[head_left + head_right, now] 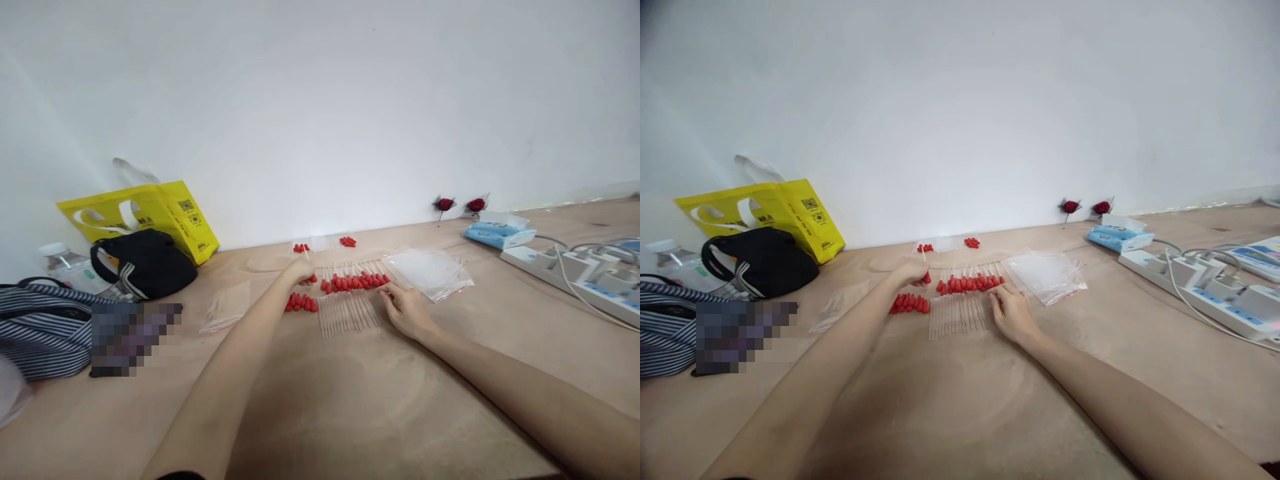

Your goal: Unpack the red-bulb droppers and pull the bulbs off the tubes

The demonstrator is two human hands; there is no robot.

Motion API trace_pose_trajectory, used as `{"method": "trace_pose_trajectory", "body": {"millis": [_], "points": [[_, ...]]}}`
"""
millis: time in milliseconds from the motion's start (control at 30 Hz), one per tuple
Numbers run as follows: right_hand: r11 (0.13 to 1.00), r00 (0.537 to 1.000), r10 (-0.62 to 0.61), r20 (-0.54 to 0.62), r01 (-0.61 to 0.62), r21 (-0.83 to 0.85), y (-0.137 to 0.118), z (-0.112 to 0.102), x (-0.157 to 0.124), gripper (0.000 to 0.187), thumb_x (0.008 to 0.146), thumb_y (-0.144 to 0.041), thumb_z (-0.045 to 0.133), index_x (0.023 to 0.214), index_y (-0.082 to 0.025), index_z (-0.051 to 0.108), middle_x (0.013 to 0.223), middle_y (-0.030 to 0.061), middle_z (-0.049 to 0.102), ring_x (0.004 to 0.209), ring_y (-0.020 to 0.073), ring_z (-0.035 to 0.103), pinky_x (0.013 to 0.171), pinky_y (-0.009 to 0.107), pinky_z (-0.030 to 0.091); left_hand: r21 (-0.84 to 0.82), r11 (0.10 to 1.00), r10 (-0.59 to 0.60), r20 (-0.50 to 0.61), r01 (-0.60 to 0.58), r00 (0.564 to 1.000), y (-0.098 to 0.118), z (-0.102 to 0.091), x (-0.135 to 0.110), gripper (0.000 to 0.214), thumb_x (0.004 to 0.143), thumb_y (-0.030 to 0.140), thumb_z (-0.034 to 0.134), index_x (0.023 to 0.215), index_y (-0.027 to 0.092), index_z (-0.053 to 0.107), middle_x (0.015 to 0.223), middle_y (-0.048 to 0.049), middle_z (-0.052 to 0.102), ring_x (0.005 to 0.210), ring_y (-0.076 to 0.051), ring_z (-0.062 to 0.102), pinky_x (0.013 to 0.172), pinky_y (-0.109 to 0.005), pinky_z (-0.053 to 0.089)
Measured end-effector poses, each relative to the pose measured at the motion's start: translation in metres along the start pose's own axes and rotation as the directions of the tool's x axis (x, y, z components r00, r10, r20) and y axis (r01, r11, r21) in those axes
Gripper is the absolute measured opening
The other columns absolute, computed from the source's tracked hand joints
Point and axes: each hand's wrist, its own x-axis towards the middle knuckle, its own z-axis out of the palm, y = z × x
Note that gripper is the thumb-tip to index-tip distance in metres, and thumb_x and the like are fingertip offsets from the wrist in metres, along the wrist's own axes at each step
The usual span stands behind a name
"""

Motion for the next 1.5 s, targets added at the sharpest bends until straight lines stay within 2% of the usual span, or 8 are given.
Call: {"method": "trace_pose_trajectory", "body": {"millis": [167,233,333,467,667,933,1267,1500], "points": [[0.998,0.997,-0.035,-0.068,0.039,0.056,-0.004,0.000,0.000,0.018,0.083,-0.022,0.039,0.084,-0.019,0.057,0.077,0.0038,0.061,0.065,0.0152,0.056,0.064,0.029,0.041,0.043,0.982,0.189,-0.081,-0.186,0.979,-0.014,-0.015,-0.059,0.021,0.086,0.027,0.038,0.097,0.016,0.052,0.074,-0.0007,0.059,0.065,-0.012,0.056,0.064,-0.025,0.044],[0.994,0.992,-0.067,-0.103,0.075,0.085,-0.009,-0.001,0.000,0.018,0.084,-0.024,0.039,0.090,-0.019,0.056,0.081,0.0049,0.061,0.071,0.0162,0.056,0.068,0.031,0.041,0.105,0.894,0.446,-0.106,-0.436,0.889,-0.025,-0.008,-0.087,0.017,0.085,0.024,0.037,0.093,0.018,0.052,0.072,0.0003,0.059,0.064,-0.012,0.056,0.064,-0.025,0.043],[0.979,0.977,-0.182,-0.107,0.191,0.075,-0.023,-0.005,-0.003,0.025,0.084,-0.030,0.043,0.103,-0.018,0.053,0.094,0.0084,0.059,0.087,0.0188,0.054,0.076,0.034,0.040,0.149,0.751,0.659,-0.111,-0.643,0.744,-0.043,0.010,-0.118,0.013,0.083,0.023,0.042,0.086,0.018,0.054,0.083,-0.0029,0.061,0.077,-0.015,0.057,0.070,-0.027,0.044],[0.925,0.926,-0.377,0.036,0.378,-0.032,-0.047,-0.007,-0.009,0.034,0.081,-0.038,0.048,0.110,-0.020,0.053,0.104,0.0084,0.057,0.093,0.0202,0.050,0.081,0.038,0.033,0.215,0.667,0.744,-0.145,-0.713,0.652,-0.054,0.029,-0.131,0.011,0.082,0.023,0.047,0.084,0.017,0.056,0.077,-0.0036,0.061,0.073,-0.016,0.055,0.067,-0.028,0.045],[0.883,0.881,-0.459,0.113,0.466,-0.049,-0.064,0.003,-0.011,0.023,0.083,-0.035,0.048,0.099,-0.023,0.060,0.090,0.0030,0.062,0.084,0.0165,0.049,0.080,0.037,0.028,0.240,0.586,0.810,-0.171,-0.774,0.561,-0.051,0.034,-0.132,0.013,0.082,0.025,0.050,0.089,0.017,0.058,0.076,-0.0036,0.062,0.072,-0.016,0.054,0.066,-0.029,0.044],[0.891,0.891,-0.454,0.008,0.454,-0.018,-0.057,0.007,-0.011,0.017,0.083,-0.024,0.047,0.089,-0.021,0.063,0.063,0.0000,0.059,0.073,0.0137,0.047,0.080,0.034,0.027,0.218,0.612,0.791,-0.176,-0.761,0.586,-0.053,0.032,-0.132,0.019,0.080,0.028,0.054,0.094,0.017,0.059,0.084,-0.0042,0.065,0.083,-0.017,0.053,0.075,-0.031,0.043],[0.825,0.825,-0.565,-0.002,0.564,-0.040,-0.057,-0.002,-0.013,0.013,0.082,-0.021,0.048,0.082,-0.023,0.061,0.057,-0.0039,0.059,0.074,0.0127,0.049,0.089,0.039,0.020,0.310,0.506,0.857,-0.079,-0.805,0.509,-0.051,0.025,-0.144,0.015,0.083,0.022,0.049,0.073,0.019,0.059,0.073,0.0017,0.066,0.073,-0.015,0.053,0.073,-0.033,0.034],[0.843,0.844,-0.535,0.018,0.536,-0.048,-0.048,-0.008,-0.015,0.016,0.082,-0.021,0.046,0.081,-0.023,0.062,0.056,-0.0035,0.060,0.074,0.0133,0.051,0.091,0.040,0.020,0.300,0.497,0.863,-0.071,-0.814,0.500,-0.056,0.020,-0.142,0.014,0.083,0.017,0.047,0.072,0.018,0.057,0.074,0.0013,0.065,0.072,-0.014,0.053,0.071,-0.031,0.035]]}}
